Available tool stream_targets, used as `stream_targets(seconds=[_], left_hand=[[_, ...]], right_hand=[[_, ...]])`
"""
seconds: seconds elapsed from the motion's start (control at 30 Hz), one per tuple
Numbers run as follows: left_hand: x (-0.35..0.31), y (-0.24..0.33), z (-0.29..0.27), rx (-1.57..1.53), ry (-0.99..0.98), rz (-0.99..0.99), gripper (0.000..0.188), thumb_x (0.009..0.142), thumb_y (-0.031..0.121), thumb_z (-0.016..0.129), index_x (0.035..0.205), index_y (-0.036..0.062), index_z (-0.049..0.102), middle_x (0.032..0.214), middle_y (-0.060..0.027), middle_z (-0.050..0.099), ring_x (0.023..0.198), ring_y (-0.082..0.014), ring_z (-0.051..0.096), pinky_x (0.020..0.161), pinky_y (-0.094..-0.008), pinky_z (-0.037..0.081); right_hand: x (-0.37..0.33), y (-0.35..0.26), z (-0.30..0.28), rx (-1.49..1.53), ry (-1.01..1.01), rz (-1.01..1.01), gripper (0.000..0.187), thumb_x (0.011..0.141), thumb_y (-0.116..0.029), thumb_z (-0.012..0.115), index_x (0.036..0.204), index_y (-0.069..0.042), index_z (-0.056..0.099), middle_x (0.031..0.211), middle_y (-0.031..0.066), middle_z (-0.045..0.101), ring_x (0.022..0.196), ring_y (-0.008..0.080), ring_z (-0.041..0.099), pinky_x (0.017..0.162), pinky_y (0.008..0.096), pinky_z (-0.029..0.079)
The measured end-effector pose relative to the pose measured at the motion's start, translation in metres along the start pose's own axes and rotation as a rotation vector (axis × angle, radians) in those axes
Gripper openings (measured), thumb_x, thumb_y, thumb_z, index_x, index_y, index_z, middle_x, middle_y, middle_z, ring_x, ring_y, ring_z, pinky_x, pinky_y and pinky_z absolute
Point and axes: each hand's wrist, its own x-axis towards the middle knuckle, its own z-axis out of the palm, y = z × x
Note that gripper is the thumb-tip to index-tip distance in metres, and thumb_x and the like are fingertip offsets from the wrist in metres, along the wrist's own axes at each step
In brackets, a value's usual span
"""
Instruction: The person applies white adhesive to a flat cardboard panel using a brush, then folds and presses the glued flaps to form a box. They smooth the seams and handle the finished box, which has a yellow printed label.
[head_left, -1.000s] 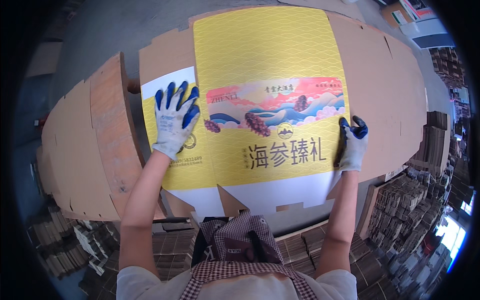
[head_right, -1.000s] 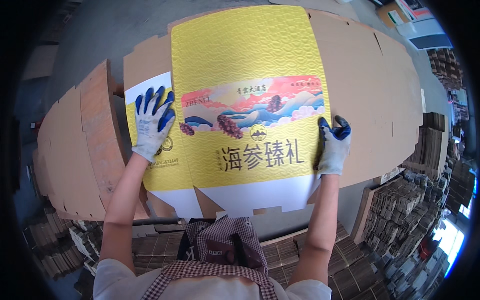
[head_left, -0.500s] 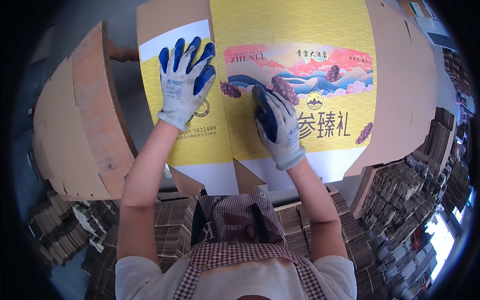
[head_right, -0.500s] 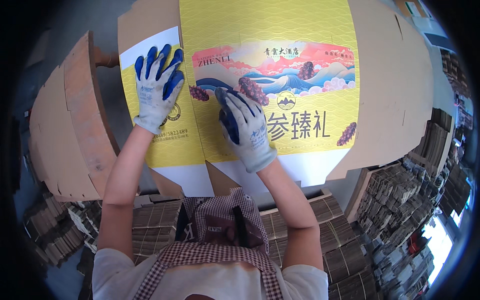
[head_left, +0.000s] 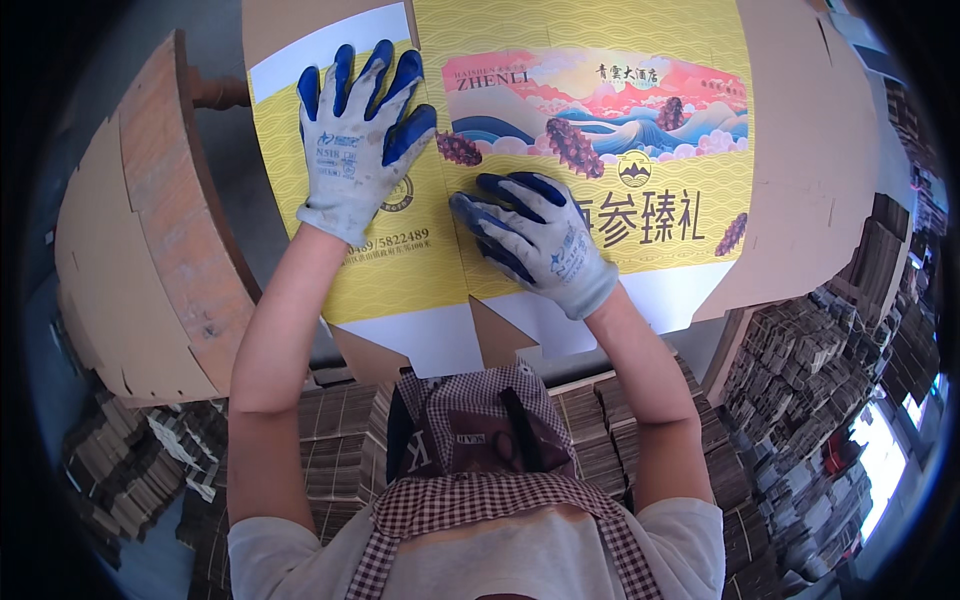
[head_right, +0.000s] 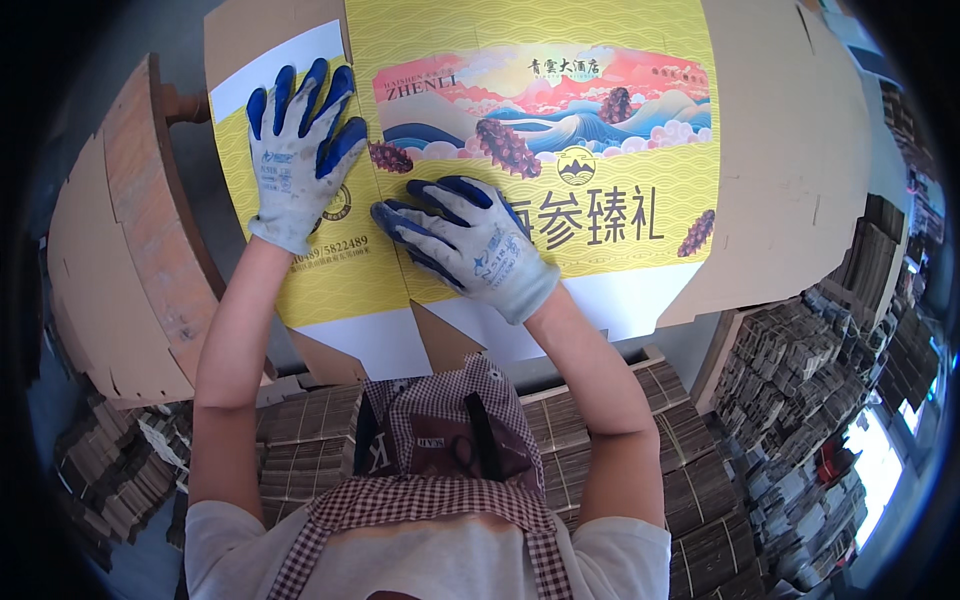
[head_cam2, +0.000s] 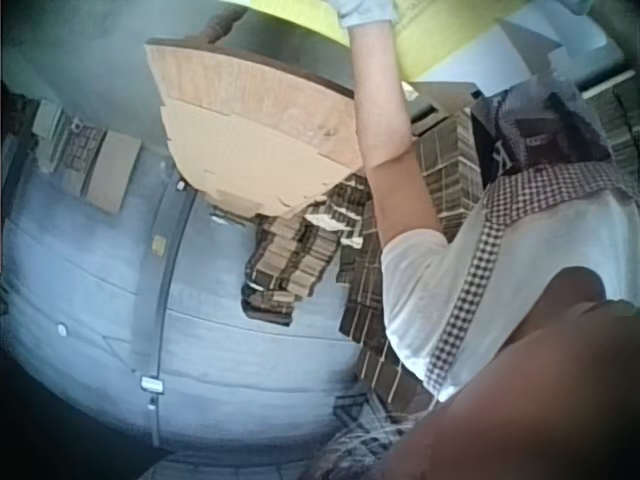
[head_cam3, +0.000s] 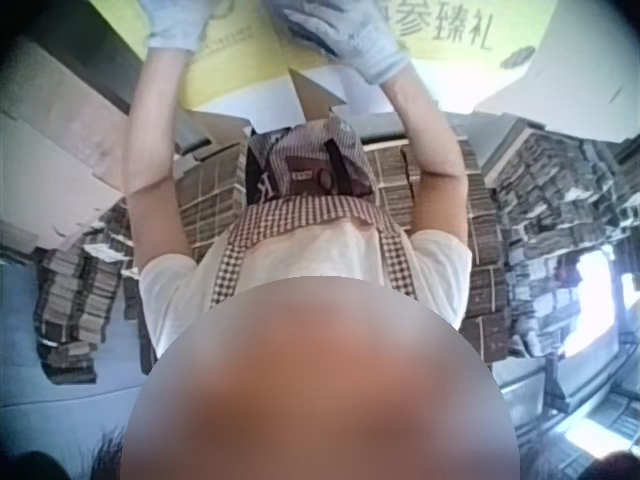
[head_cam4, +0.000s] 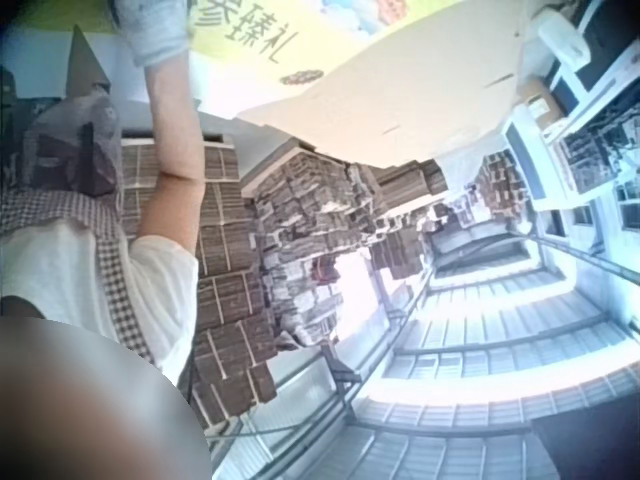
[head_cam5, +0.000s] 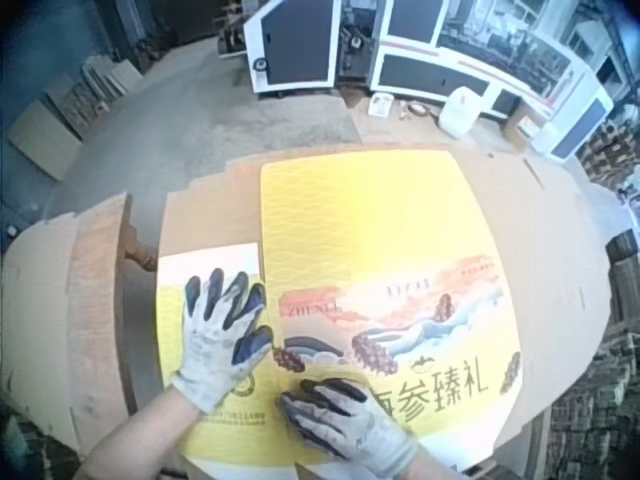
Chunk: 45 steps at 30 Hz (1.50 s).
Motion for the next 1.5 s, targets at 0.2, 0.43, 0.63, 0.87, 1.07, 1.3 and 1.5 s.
stream_targets(seconds=[0.2,0.43,0.63,0.87,1.07,1.3,1.5], left_hand=[[0.001,0.001,-0.002,0.012,-0.006,0.002,0.053,0.092,0.05,0.063,0.139,0.0259,0.061,0.148,-0.0073,0.052,0.143,-0.0358,0.038,0.118,-0.0593,0.019],[0.002,0.004,-0.003,0.034,-0.021,0.003,0.052,0.09,0.047,0.067,0.135,0.0209,0.063,0.149,-0.0086,0.05,0.145,-0.0364,0.035,0.12,-0.0565,0.02],[0.0,0.003,-0.004,0.072,-0.07,-0.013,0.053,0.09,0.05,0.066,0.136,0.0232,0.063,0.15,-0.007,0.049,0.145,-0.0348,0.035,0.12,-0.056,0.018],[0.001,0.004,-0.005,0.117,-0.089,-0.026,0.054,0.091,0.05,0.065,0.138,0.0243,0.061,0.15,-0.0064,0.049,0.145,-0.0334,0.035,0.121,-0.0547,0.019],[0.0,0.003,-0.004,0.115,-0.088,-0.03,0.057,0.09,0.049,0.066,0.14,0.0228,0.059,0.151,-0.0073,0.047,0.146,-0.0339,0.034,0.121,-0.0536,0.02],[0.003,0.009,-0.008,0.103,-0.12,-0.042,0.055,0.092,0.048,0.065,0.139,0.0206,0.06,0.152,-0.008,0.046,0.146,-0.0347,0.034,0.121,-0.0555,0.018],[0.0,0.019,-0.016,0.029,0.049,-0.044,0.069,0.09,0.052,0.065,0.148,0.0167,0.049,0.15,-0.0097,0.048,0.141,-0.0325,0.04,0.118,-0.0564,0.022]], right_hand=[[0.012,-0.009,-0.007,0.0,-0.117,0.139,0.067,0.082,-0.022,0.073,0.145,-0.012,0.05,0.139,0.0086,0.06,0.129,0.0295,0.053,0.107,0.0484,0.041],[0.02,-0.01,0.008,-0.089,-0.095,0.087,0.062,0.088,-0.021,0.067,0.147,-0.012,0.049,0.138,0.0084,0.059,0.131,0.0279,0.052,0.106,0.0485,0.04],[0.014,-0.033,0.01,-0.058,-0.151,0.13,0.054,0.09,-0.014,0.056,0.143,-0.004,0.051,0.14,0.0132,0.057,0.134,0.0284,0.049,0.111,0.0491,0.038],[-0.01,-0.074,0.014,-0.069,-0.122,0.223,0.051,0.089,-0.013,0.061,0.138,-0.003,0.055,0.135,0.013,0.059,0.128,0.0337,0.051,0.109,0.0501,0.04],[-0.039,-0.101,0.015,-0.022,-0.279,0.227,0.05,0.09,-0.01,0.052,0.139,0.001,0.052,0.148,0.0153,0.049,0.137,0.033,0.045,0.118,0.0496,0.03],[-0.058,-0.107,-0.016,0.14,-0.154,0.308,0.052,0.083,-0.021,0.072,0.131,-0.002,0.059,0.123,0.0137,0.065,0.115,0.0333,0.061,0.11,0.0488,0.041],[-0.082,0.015,-0.092,-0.542,0.28,0.814,0.081,0.084,-0.033,0.076,0.15,-0.003,0.039,0.149,0.0185,0.048,0.138,0.0377,0.042,0.116,0.0501,0.031]])
